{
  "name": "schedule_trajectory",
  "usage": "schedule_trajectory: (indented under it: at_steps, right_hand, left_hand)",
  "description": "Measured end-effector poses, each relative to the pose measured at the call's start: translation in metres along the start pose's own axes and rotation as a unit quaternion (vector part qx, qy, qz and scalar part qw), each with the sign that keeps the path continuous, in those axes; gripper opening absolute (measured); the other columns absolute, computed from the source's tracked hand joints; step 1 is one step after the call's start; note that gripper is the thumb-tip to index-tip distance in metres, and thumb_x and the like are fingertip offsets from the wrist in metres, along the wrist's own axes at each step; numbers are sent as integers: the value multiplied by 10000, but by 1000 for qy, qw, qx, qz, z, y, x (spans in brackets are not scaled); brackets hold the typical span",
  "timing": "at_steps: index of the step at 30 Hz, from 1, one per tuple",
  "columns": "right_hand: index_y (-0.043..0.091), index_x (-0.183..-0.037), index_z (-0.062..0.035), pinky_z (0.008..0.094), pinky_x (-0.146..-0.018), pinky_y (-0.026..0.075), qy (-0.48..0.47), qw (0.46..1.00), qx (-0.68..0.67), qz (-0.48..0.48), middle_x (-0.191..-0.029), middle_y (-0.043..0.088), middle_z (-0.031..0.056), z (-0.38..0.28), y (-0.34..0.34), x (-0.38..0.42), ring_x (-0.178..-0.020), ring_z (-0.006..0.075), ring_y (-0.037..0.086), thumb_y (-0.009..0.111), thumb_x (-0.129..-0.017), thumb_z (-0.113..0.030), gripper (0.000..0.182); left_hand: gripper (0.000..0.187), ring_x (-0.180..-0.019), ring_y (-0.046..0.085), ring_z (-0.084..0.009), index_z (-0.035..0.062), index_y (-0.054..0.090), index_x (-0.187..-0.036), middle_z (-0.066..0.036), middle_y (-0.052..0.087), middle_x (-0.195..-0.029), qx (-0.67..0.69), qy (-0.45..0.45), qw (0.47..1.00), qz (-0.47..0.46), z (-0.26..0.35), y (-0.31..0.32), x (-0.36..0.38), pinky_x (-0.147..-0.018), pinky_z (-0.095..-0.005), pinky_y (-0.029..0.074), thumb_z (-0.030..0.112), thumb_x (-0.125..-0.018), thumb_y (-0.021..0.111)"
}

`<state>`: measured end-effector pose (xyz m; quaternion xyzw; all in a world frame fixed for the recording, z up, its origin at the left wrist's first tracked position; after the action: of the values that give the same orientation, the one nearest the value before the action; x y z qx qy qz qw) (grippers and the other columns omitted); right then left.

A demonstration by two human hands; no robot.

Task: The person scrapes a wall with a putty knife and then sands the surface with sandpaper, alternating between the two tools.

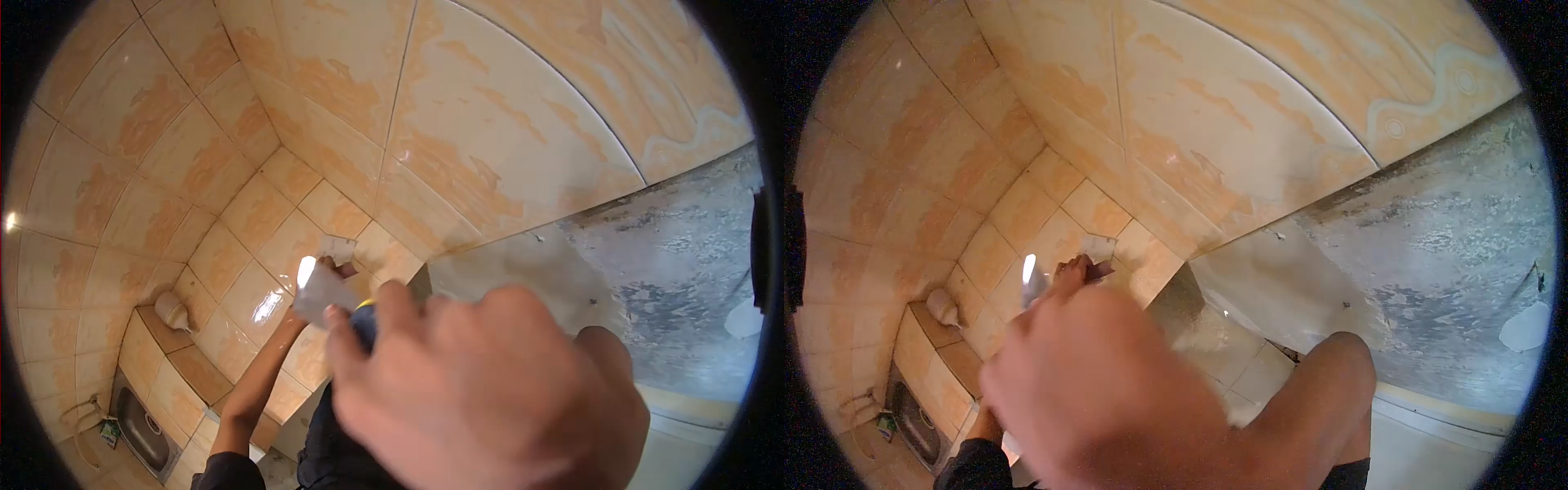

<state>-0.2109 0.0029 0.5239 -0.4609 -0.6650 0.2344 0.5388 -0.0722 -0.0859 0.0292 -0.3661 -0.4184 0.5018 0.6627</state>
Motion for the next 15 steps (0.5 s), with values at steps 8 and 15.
schedule_trajectory:
  at_steps: [8, 15]
  right_hand:
    - [616, -1231, -16, 387, -790, 570, 19, 972, -141, 186, -1011, 705, 193, 22, 20, -12, -923, 292, 715, 609, -939, -263, 383]
    - [632, -1186, -40, 391, -765, 539, -172, 958, 55, 221, -933, 690, 159, 42, -13, -5, -911, 277, 697, 540, -946, -157, 282]
  left_hand:
    - [357, -892, 658, -306, 97, 626, -1023, -85, 716, -1003, 107, 182, 975, -71, 87, -156, 7, -868, -411, 479, 315, -800, 799]
    - [384, -785, 712, -287, 47, 649, -1081, -136, 721, -830, 109, 257, 959, -43, 122, -220, 16, -691, -392, 545, 270, -809, 803]
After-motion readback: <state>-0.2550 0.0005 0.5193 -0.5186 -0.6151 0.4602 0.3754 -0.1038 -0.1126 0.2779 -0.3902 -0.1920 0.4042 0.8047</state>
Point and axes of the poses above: each hand's wrist, its own x-axis away from the middle knuckle, its own y-axis out of the palm, z = x × y, the point moved 6 cm from there along -x, towards the middle knuckle
